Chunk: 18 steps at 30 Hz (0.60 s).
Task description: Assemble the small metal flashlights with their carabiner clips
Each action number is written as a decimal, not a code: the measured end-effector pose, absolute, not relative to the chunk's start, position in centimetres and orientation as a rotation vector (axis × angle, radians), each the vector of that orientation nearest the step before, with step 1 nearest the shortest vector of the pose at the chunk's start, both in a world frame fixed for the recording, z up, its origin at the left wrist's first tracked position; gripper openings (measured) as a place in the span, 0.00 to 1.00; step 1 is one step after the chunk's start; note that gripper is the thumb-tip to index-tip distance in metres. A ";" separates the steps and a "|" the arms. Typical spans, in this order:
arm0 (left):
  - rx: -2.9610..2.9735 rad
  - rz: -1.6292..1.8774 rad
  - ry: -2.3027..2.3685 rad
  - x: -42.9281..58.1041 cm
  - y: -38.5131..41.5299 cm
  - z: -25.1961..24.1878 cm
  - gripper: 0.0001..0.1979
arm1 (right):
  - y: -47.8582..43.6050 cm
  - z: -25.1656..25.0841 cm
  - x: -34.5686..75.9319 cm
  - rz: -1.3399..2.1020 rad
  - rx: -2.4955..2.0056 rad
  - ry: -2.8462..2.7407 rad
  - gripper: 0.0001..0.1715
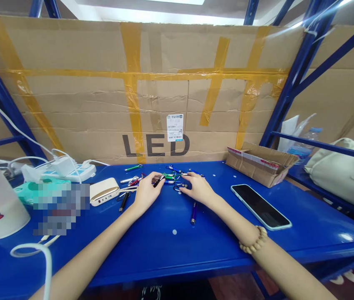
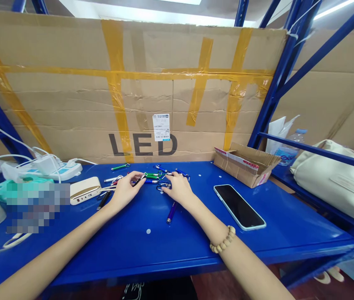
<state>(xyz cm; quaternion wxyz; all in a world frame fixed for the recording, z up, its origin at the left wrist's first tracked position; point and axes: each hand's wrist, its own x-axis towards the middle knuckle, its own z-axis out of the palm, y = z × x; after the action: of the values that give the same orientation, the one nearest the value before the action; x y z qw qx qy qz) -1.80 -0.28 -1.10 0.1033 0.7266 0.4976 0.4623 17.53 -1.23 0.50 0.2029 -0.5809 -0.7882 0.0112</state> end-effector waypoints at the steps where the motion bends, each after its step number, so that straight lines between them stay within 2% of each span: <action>1: 2.120 1.376 1.464 -1.8 -0.2 -1.1 0.10 | -1.2 0.4 17.5 0.038 -1.650 -2.242 0.23; 3: 2.081 1.390 1.451 -1.8 -0.2 -1.1 0.10 | -1.3 0.3 17.4 0.054 -1.664 -2.298 0.18; 6: 2.046 1.392 1.434 -1.8 -0.2 -1.1 0.09 | -1.2 0.3 17.3 0.031 -1.650 -2.304 0.15; 18: 1.987 1.366 1.438 -1.6 -0.2 -1.0 0.10 | -0.9 0.3 17.7 0.104 -1.630 -2.255 0.15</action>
<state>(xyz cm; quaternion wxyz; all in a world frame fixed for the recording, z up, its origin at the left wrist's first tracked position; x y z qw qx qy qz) -1.63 -0.22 -1.03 0.1664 0.6979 0.5049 0.4799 17.69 -0.94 0.28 0.1780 -0.5760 -0.7970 0.0369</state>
